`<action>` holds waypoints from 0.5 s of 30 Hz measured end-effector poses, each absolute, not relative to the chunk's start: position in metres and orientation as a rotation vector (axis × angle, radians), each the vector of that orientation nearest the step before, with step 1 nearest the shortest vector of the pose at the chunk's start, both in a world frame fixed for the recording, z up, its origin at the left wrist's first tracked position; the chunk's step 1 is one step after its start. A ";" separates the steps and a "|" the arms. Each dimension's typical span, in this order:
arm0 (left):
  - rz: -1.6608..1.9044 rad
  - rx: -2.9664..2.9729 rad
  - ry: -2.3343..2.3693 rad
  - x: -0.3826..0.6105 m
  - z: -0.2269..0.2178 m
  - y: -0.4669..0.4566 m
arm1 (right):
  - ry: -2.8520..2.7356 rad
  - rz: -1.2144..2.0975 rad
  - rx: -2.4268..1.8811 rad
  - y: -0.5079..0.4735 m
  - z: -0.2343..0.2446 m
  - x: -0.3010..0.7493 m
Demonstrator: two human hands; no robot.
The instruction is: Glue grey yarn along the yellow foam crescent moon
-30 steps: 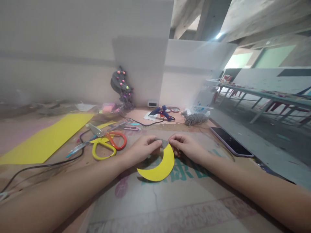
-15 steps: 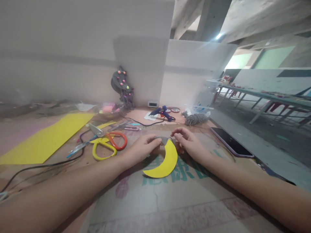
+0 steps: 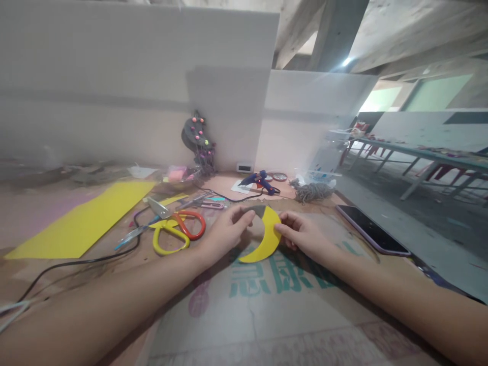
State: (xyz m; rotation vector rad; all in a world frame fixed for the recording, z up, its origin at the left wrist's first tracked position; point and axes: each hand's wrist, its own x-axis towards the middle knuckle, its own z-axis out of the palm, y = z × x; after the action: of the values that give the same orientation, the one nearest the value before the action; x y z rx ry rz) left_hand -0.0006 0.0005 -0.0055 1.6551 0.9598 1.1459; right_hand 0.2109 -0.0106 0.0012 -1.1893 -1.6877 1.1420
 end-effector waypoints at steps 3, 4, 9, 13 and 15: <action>1.288 1.584 1.058 -0.001 -0.006 0.002 | -1.652 0.897 -1.202 -0.012 0.004 0.214; 1.319 1.587 1.097 -0.001 -0.006 0.002 | -1.674 0.750 -1.210 -0.014 0.006 0.215; 1.223 1.698 1.054 -0.004 -0.007 0.004 | -1.961 0.158 -1.095 -0.018 0.010 0.219; 1.027 1.737 0.982 -0.002 -0.005 0.000 | -2.137 0.077 -0.955 -0.014 0.002 0.223; 0.935 1.735 1.011 0.000 -0.002 -0.004 | -2.181 0.040 -0.860 -0.011 -0.003 0.225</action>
State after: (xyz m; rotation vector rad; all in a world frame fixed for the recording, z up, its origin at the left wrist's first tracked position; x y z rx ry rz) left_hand 0.0003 -0.0036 -0.0016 1.7354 1.0114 0.9354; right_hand 0.2252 -0.0115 -0.0033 -0.8600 -2.1814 0.0403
